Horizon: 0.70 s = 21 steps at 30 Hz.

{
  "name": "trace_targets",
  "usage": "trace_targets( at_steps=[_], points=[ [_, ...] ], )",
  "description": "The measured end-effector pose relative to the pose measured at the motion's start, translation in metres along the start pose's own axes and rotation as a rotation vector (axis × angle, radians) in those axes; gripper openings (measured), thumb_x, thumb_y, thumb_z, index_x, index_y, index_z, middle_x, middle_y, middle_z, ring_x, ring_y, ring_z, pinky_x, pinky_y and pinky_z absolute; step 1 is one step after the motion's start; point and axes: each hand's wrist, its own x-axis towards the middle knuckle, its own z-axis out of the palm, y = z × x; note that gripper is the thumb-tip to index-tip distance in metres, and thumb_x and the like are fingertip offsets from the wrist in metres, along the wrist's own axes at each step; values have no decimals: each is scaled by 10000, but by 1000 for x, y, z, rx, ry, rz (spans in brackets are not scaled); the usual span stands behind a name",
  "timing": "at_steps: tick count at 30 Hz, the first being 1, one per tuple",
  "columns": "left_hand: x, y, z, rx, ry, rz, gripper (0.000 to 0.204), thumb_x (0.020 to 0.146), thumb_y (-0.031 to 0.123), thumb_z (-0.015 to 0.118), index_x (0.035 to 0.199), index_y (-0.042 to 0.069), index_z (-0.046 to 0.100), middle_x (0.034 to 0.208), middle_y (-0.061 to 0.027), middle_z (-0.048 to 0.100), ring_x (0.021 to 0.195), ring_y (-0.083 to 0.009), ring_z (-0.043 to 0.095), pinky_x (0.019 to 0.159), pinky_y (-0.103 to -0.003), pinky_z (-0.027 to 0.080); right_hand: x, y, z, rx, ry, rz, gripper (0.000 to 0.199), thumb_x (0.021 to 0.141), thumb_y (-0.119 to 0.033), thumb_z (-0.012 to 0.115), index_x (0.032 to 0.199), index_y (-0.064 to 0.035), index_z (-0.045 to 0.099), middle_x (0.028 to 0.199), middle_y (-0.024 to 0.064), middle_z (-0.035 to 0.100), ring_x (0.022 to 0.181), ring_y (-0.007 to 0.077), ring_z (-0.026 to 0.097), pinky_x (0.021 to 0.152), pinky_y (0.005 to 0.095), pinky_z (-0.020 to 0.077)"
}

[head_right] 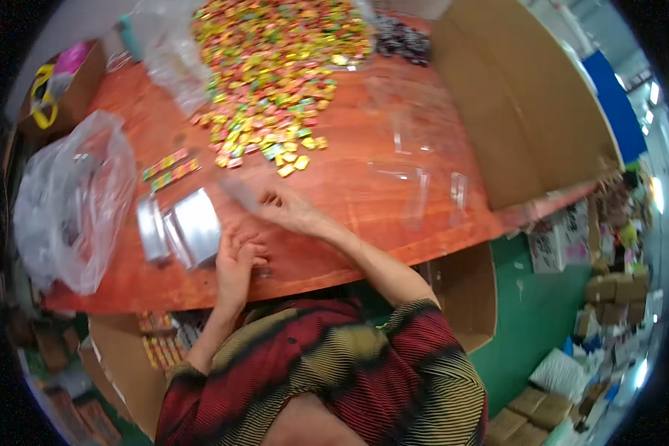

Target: The recorder is packing small colorful candies into clear plastic tubes and then placing the filled tubes into a box.

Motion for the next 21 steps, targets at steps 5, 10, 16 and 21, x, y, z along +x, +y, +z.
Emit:
trace_targets(
  at_steps=[5,10,16,21],
  points=[
    [41,-15,19,-300,-197,-39,470,780,234,528,1116,40,264,1011,-73,435,828,-152,507,649,-264,468,-39,-7,-24,379,-154,139,165,707,-179,572,801,-45,547,726,46,544,698,117,502,622,257,401],
    [51,-22,43,-273,-278,-85,378,738,156,582,1006,33,345,899,-76,498,756,-171,536,631,-293,482,-46,-14,-57,126,-121,97,176,702,-184,587,733,-14,552,662,47,541,612,118,507,572,261,405],
    [69,-10,72,-417,-429,-176,337,726,103,577,960,29,346,819,-82,521,691,-187,559,594,-312,497,-44,24,-76,684,-240,297,164,728,-203,561,664,-52,553,555,-18,481,494,59,416,456,195,322],
    [89,-16,89,-416,-384,-142,335,715,107,583,947,27,354,777,-75,523,675,-196,562,596,-332,496,-39,28,-103,616,-307,374,208,751,-251,547,705,-48,559,569,-33,476,491,65,428,444,205,332]
  ],
)
